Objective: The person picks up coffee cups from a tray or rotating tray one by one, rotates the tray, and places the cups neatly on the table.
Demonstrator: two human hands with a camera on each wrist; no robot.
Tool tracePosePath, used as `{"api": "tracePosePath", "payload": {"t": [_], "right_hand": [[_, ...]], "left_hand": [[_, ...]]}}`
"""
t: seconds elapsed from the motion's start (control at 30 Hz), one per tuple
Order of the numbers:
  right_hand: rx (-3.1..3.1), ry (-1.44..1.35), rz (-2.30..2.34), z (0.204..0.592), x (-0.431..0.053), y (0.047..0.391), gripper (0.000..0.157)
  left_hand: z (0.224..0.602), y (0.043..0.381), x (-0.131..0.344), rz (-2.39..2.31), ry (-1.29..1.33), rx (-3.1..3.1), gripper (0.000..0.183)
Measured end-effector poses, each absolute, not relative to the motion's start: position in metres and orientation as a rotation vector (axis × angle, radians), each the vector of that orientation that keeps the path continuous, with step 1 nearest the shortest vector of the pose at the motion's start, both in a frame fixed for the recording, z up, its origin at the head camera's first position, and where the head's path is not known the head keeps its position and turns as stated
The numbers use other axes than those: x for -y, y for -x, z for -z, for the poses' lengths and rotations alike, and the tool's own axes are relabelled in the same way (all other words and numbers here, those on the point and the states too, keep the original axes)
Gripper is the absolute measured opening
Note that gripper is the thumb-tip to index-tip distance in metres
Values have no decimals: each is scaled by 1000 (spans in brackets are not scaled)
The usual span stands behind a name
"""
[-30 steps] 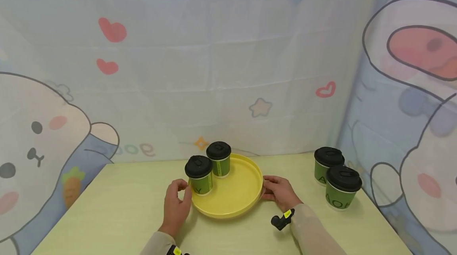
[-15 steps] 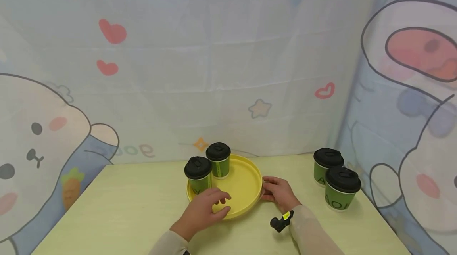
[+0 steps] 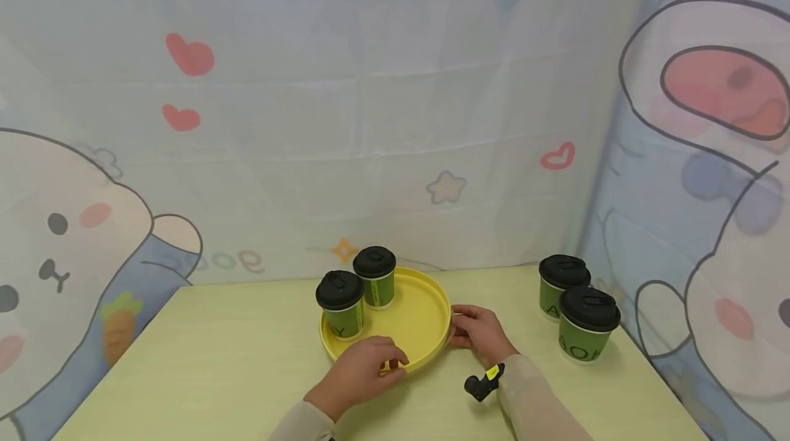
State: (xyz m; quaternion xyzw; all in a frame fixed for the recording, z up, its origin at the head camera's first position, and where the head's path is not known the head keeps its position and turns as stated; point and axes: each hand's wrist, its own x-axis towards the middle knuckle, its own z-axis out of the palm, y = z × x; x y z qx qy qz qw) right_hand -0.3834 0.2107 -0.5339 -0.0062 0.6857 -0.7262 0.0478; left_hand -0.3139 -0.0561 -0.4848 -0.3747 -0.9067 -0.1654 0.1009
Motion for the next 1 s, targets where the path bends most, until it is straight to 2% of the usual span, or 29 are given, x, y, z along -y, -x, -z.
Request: {"api": "tracePosePath", "payload": {"t": [0.17,1.0], "right_hand": [[-2092,20,2213,535,-211,385,42],[-2077,70,2210,534,-212,383,42]], "left_hand": [[485,311,56,475,1117,2647,5],[484,306,72,476,1144,2636,8]]}}
